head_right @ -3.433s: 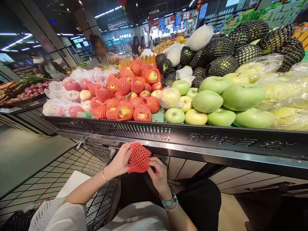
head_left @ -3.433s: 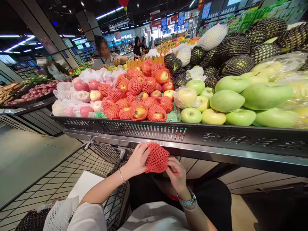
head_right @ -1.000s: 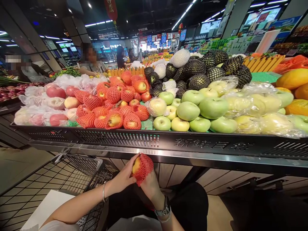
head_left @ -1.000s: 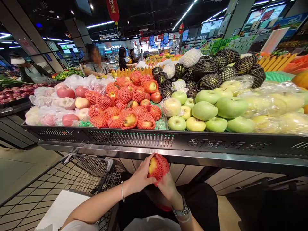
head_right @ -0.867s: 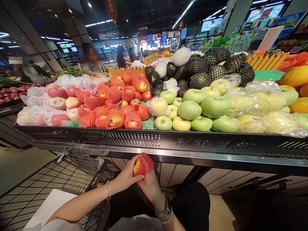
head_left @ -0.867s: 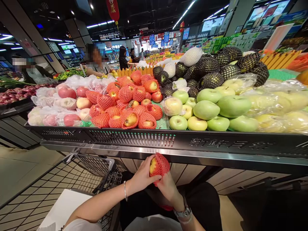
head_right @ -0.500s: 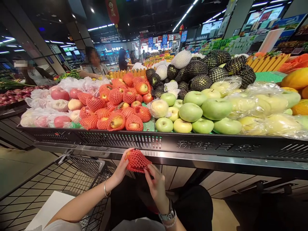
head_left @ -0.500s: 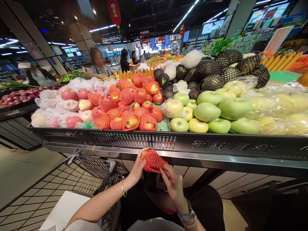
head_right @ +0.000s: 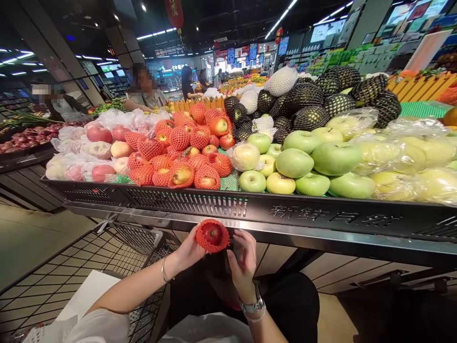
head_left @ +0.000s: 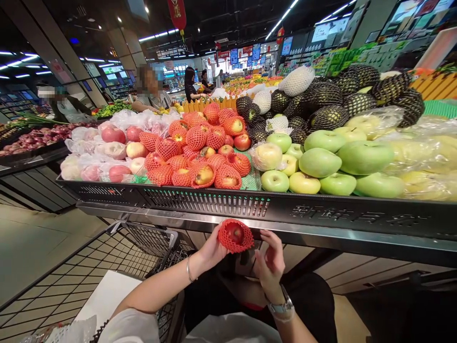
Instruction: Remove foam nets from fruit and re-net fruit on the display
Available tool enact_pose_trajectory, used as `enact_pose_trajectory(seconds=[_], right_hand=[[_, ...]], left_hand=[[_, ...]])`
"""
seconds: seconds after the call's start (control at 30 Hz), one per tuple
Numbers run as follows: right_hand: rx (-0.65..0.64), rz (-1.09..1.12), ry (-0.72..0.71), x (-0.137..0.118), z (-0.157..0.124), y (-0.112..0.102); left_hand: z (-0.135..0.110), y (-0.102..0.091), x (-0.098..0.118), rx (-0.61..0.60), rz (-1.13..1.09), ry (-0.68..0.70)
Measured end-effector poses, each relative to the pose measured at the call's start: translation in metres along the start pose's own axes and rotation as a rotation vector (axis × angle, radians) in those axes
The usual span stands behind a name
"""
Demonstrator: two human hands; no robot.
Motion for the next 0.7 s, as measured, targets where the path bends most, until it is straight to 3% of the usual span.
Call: enact_pose_trajectory(seconds=[0.2,0.33,0.4,0.47,0.53,0.57,0.63,0.7], right_hand=[[-0.285,0.341,0.24,0.027,-0.01,0.035],[-0.202,0.358,0.299,0.029,-0.014,0.038],[-0.158,0.33,0.299,0.025,-0.011,0.034],[-0.112,0.301,0.287,0.021,-0.009,0.029],[-0.099,0.262,0.285,0.018,-0.01,0.028],[-0.107,0.246,0.291,0.017,-0.011,0.029],[-0.09,0.266,0.295,0.014,-0.017,0.034],[-0.001,0.353,0.294,0.01,-0.024,0.038]], left_hand=[[-0.007,0.011,-0.012,-0.104,-0.011,-0.051],[-0.01,0.018,-0.015,-0.228,0.207,-0.023],[-0.008,0.014,-0.013,-0.219,0.378,0.025],[-0.005,0.002,-0.001,-0.061,0.523,0.191],[-0.01,-0.007,0.02,0.108,0.601,0.489],[-0.016,-0.006,0.027,0.113,0.644,0.623],[-0.028,0.005,0.029,-0.074,0.769,0.76],[-0.038,0.018,0.018,-0.3,0.893,0.753]])
Point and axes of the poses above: each hand's wrist, its own z-axis towards the middle knuckle, its own y-axis out of the palm, x = y × z, the point moved 5 cm from there along z, towards the middle knuckle, and after that the axes turned 2 degrees about x, right-handed, at the moved point
